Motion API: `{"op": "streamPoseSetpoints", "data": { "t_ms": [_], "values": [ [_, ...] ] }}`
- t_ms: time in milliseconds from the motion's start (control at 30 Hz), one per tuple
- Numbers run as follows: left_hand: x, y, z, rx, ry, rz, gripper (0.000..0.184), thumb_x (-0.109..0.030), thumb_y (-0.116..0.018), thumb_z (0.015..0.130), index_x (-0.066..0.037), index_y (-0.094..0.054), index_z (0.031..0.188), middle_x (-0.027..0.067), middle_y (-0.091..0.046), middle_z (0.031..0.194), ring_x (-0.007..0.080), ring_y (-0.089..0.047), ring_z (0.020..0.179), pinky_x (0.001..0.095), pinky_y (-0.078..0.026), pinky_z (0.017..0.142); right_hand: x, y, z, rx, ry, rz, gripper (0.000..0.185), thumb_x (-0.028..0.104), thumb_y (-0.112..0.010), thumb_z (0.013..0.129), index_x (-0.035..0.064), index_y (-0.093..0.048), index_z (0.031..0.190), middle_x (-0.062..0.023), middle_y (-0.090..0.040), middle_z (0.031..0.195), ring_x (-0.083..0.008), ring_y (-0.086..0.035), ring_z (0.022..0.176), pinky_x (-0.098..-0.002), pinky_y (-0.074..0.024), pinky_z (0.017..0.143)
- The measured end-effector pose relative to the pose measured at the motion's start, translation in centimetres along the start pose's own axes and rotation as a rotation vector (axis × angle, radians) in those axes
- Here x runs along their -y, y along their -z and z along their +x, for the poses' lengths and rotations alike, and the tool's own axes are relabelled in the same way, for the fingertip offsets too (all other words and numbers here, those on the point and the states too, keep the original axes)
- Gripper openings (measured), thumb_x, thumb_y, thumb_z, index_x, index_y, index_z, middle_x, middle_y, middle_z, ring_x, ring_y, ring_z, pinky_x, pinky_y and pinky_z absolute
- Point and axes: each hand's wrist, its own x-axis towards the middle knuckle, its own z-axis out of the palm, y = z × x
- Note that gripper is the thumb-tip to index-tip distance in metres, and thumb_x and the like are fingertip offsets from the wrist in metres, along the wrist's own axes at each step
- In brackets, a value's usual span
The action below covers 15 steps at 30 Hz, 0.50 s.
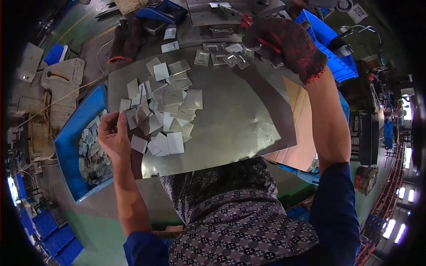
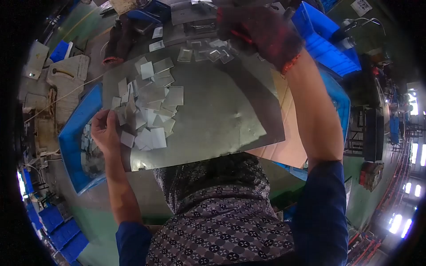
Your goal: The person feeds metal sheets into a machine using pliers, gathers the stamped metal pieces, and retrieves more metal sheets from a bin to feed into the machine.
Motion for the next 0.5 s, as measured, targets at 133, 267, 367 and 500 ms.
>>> {"op": "streamPoseSetpoints", "data": {
  "t_ms": [133, 267, 367, 500],
  "values": [
    [-0.3, -0.1, 0.0, 0.013, 0.021, -0.048, 0.013, -0.007, -0.07, 0.086, 0.001, -0.063, 0.094, -0.0015, -0.062, 0.079, 0.0027, -0.053, 0.069, 0.017, -0.042, 0.062, -2.3, 2.8, -0.4, 0.203, 0.295, -0.232, 0.021, 0.014, -0.054, 0.096, -0.0008, -0.064, 0.107, -0.0086, -0.068, 0.092, -0.0143, -0.063, 0.074, -0.0255, -0.0531, 0.07],
    [-0.6, 0.1, -0.1, 0.018, 0.018, 0.094, 0.018, -0.008, -0.072, 0.083, 0.0, -0.064, 0.097, -0.0003, -0.062, 0.078, 0.0038, -0.053, 0.069, 0.0187, -0.042, 0.062, -4.0, 2.5, -4.4, 0.247, 0.831, -0.676, 0.017, 0.007, -0.057, 0.094, -0.0013, -0.063, 0.107, -0.0129, -0.065, 0.101, -0.026, -0.065, 0.091, -0.0379, -0.0526, 0.08],
    [-4.0, -1.2, -0.5, 0.19, -0.172, 0.416, 0.028, -0.012, -0.075, 0.077, -0.003, -0.065, 0.102, 0.006, -0.067, 0.086, 0.014, -0.06, 0.077, 0.0285, -0.047, 0.071, -7.2, 1.3, -5.8, 0.243, 0.941, -0.715, 0.016, 0.007, -0.057, 0.094, -0.0011, -0.063, 0.106, -0.0152, -0.063, 0.104, -0.0266, -0.065, 0.092, -0.0373, -0.0529, 0.079],
    [-6.2, -4.8, 0.4, 0.411, -0.493, 0.543, 0.038, -0.013, -0.075, 0.07, -0.006, -0.065, 0.106, 0.0087, -0.068, 0.097, 0.0275, -0.061, 0.092, 0.0382, -0.048, 0.084, -7.7, -1.5, -8.0, 0.344, 0.466, -0.109, 0.03, 0.004, -0.063, 0.086, -0.0033, -0.06, 0.115, -0.0179, -0.065, 0.108, -0.0288, -0.066, 0.096, -0.0368, -0.0537, 0.084]
  ]
}}
